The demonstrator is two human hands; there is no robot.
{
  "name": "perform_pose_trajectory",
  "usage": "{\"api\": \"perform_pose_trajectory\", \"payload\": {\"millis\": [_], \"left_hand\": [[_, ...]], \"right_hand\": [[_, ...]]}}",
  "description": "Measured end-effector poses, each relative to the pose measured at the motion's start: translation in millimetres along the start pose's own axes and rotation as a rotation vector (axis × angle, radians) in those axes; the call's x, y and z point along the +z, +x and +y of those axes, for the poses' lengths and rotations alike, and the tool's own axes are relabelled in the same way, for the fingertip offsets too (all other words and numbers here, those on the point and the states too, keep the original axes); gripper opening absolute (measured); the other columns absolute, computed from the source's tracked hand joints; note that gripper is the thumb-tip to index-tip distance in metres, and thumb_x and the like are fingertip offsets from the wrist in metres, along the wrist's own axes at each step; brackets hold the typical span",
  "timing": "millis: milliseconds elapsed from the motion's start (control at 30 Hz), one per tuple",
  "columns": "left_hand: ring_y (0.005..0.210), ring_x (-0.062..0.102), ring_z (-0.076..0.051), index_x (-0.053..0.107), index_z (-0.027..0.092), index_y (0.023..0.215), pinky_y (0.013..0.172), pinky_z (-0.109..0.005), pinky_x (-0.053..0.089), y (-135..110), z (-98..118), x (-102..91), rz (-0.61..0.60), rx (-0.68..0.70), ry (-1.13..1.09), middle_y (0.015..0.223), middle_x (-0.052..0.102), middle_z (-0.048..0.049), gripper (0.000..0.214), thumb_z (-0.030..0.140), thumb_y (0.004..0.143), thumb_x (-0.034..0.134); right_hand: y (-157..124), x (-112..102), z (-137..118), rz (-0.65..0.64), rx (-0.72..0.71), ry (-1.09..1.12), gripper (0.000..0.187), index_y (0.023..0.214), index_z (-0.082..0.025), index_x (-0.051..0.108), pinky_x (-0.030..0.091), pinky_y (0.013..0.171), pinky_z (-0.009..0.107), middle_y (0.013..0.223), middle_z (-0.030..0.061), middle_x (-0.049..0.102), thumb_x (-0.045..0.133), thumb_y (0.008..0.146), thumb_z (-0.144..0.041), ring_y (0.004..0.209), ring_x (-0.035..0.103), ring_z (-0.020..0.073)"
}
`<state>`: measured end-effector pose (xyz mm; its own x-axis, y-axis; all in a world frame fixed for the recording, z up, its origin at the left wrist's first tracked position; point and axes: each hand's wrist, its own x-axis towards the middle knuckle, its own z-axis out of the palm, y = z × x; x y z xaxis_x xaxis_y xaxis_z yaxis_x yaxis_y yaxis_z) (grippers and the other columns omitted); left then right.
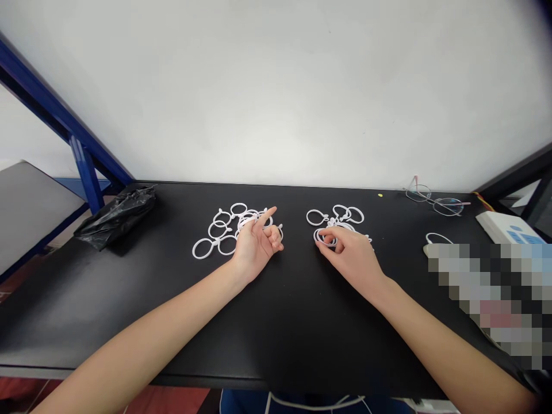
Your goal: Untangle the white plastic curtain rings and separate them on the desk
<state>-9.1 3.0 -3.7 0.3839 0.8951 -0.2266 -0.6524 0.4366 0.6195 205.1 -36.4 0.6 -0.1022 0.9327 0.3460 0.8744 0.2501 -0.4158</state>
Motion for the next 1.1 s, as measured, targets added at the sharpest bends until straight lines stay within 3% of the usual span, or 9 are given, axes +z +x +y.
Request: {"api": "perform_pose_trajectory", "payload": {"millis": [167, 300, 400, 733, 1100], "left_hand": [[0.048, 0.042, -0.014, 0.039, 0.013, 0.144, 0.050, -0.024, 0.042, 0.1, -0.4, -0.1, -0.004, 0.001, 0.003, 0.054, 0.045, 0.0021, 0.052, 0.030, 0.099, 0.020], [0.049, 0.042, -0.014, 0.040, 0.013, 0.143, 0.051, -0.024, 0.042, 0.1, -0.5, -0.6, -0.002, -0.003, 0.005, 0.054, 0.046, 0.0020, 0.052, 0.032, 0.099, 0.020], [0.048, 0.042, -0.014, 0.040, 0.013, 0.143, 0.051, -0.024, 0.043, 0.2, -0.2, -0.7, -0.003, -0.004, 0.008, 0.054, 0.046, 0.0021, 0.052, 0.032, 0.099, 0.020], [0.048, 0.042, -0.014, 0.046, 0.010, 0.137, 0.050, -0.024, 0.042, 1.6, -0.5, -0.6, -0.007, -0.007, 0.010, 0.054, 0.046, 0.0014, 0.051, 0.033, 0.099, 0.022], [0.048, 0.042, -0.014, 0.045, 0.008, 0.137, 0.049, -0.024, 0.041, 1.5, -0.2, 0.3, 0.003, -0.013, 0.014, 0.054, 0.046, 0.0015, 0.053, 0.037, 0.100, 0.021]], "right_hand": [[-1.2, 1.3, -2.3, -0.005, -0.124, 0.068, 0.009, 0.089, -0.020, 0.065, 0.044, 0.058, 0.028, 0.082, 0.0025, 0.066, 0.057, 0.087, -0.025, 0.052, 0.053, 0.0115], [-2.4, 1.2, -5.7, -0.094, -0.208, 0.122, 0.011, 0.092, -0.019, 0.064, 0.045, 0.055, 0.026, 0.092, 0.0038, 0.067, 0.055, 0.089, -0.023, 0.049, 0.052, 0.0092], [-2.5, 1.2, -5.2, -0.144, -0.186, 0.108, 0.013, 0.094, -0.019, 0.064, 0.047, 0.057, 0.028, 0.091, 0.0039, 0.068, 0.053, 0.088, -0.023, 0.051, 0.054, 0.0105], [-2.3, 1.6, -4.9, -0.136, -0.112, 0.074, 0.016, 0.094, -0.020, 0.067, 0.049, 0.060, 0.029, 0.080, 0.0030, 0.070, 0.052, 0.087, -0.022, 0.052, 0.057, 0.0128], [-3.1, 0.8, -6.0, -0.088, -0.105, 0.071, 0.014, 0.095, -0.020, 0.065, 0.047, 0.059, 0.028, 0.087, 0.0031, 0.067, 0.054, 0.087, -0.021, 0.052, 0.055, 0.0115]]}}
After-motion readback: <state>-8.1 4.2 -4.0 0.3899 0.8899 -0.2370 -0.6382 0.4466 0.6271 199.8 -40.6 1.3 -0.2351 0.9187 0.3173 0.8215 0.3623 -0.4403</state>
